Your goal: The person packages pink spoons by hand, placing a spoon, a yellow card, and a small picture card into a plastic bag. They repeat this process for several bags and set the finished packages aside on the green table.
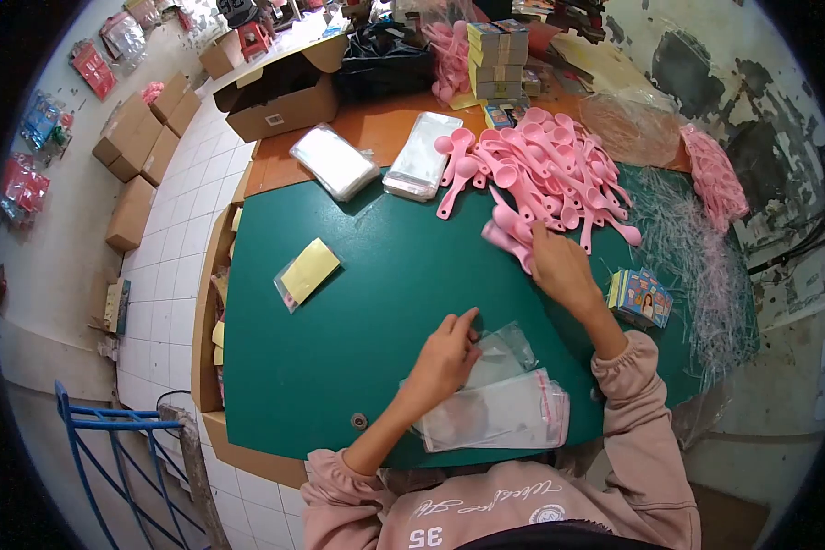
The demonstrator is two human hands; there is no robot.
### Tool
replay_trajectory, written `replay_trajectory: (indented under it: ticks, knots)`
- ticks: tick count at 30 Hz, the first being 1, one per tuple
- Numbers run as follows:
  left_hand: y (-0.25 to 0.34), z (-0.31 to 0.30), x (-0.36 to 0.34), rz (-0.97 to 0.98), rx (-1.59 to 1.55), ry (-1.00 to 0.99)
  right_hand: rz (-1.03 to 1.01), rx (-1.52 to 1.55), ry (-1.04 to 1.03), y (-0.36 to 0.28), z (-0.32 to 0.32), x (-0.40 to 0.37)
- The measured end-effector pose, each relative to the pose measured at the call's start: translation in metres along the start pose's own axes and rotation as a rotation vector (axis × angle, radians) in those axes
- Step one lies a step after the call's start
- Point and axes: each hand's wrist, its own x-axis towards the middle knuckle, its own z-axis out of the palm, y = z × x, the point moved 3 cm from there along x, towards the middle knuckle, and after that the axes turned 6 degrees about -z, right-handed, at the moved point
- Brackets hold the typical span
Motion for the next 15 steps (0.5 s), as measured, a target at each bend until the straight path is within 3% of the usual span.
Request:
replay_trajectory:
  ticks: [4,7,8,10,12,15]
  knots:
    - [0.0,-0.018,0.009,-0.08,-0.138,-0.157,0.01,0.256,-0.087,0.016,-0.015,-0.023]
    - [-0.002,-0.022,0.017,-0.055,-0.167,-0.11,0.089,0.527,-0.173,0.021,-0.02,-0.028]
    - [-0.003,-0.023,0.019,0.0,-0.189,-0.067,0.087,0.527,-0.172,0.019,-0.022,-0.031]
    - [-0.008,-0.021,0.021,0.019,-0.299,-0.069,0.022,0.134,0.022,0.012,-0.029,-0.035]
    - [-0.013,-0.017,0.021,-0.3,-0.717,-0.248,0.015,0.214,0.095,0.001,-0.029,-0.023]
    - [-0.008,-0.02,0.022,-0.352,-0.571,-0.283,-0.01,0.242,0.167,-0.003,-0.012,-0.003]
